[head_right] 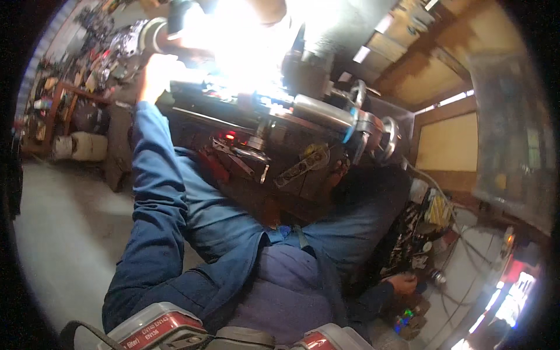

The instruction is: The person measures a metal component with calipers, operates a lathe machine to grind or shape the component, and cleans a small metal part with a cloth.

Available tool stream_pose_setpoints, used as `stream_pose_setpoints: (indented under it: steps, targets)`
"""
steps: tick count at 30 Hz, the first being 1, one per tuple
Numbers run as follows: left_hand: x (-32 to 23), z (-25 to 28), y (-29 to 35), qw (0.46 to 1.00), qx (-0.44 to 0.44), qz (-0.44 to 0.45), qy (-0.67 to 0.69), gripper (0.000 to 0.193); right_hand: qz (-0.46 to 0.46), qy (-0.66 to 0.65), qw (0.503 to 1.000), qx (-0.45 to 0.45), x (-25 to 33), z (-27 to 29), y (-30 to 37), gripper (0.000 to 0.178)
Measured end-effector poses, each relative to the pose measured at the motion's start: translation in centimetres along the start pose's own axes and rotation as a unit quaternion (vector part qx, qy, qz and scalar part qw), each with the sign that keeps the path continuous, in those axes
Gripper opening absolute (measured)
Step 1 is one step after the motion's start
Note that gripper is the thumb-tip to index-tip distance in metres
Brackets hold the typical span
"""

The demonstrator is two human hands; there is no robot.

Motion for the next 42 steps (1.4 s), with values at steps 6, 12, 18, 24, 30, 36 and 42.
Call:
stream_pose_setpoints:
  steps: [6,12,18,24,30,36,42]
  targets:
    - [-0.8,-0.4,-0.1,0.992,-0.014,0.03,-0.118,0.028,0.468,-0.388,0.787,0.099,41.7,16.4,0.2,0.022]
    - [1.1,0.0,-0.7,0.986,-0.064,-0.004,-0.155,0.035,0.601,-0.392,0.649,0.254,68.1,24.6,7.7,0.033]
    - [-0.5,0.2,0.2,0.979,-0.065,-0.032,-0.189,0.035,0.607,-0.357,0.664,0.25,74.0,22.5,8.3,0.037]
    - [0.1,0.7,0.5,0.977,-0.05,-0.014,-0.206,0.036,0.685,-0.247,0.665,0.163,72.9,23.4,8.0,0.039]
    - [0.0,0.5,0.4,0.979,-0.063,-0.025,-0.194,0.029,0.573,-0.283,0.658,0.398,72.7,26.8,10.1,0.044]
    - [-0.4,0.3,0.2,0.976,-0.066,-0.052,-0.202,0.026,0.549,-0.33,0.636,0.43,74.5,25.6,12.5,0.059]
    - [-0.5,0.3,0.4,0.974,-0.071,-0.04,-0.213,0.023,0.548,-0.304,0.632,0.456,73.2,25.0,10.1,0.052]
Point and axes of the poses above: each hand's wrist, its own y-axis away from the middle knuckle, its own z-axis out of the back of the hand, x = y × z, the point moved 4 cm from there along -y, towards the middle knuckle, and after that the axes turned 15 degrees about x, right-handed, at the moved point
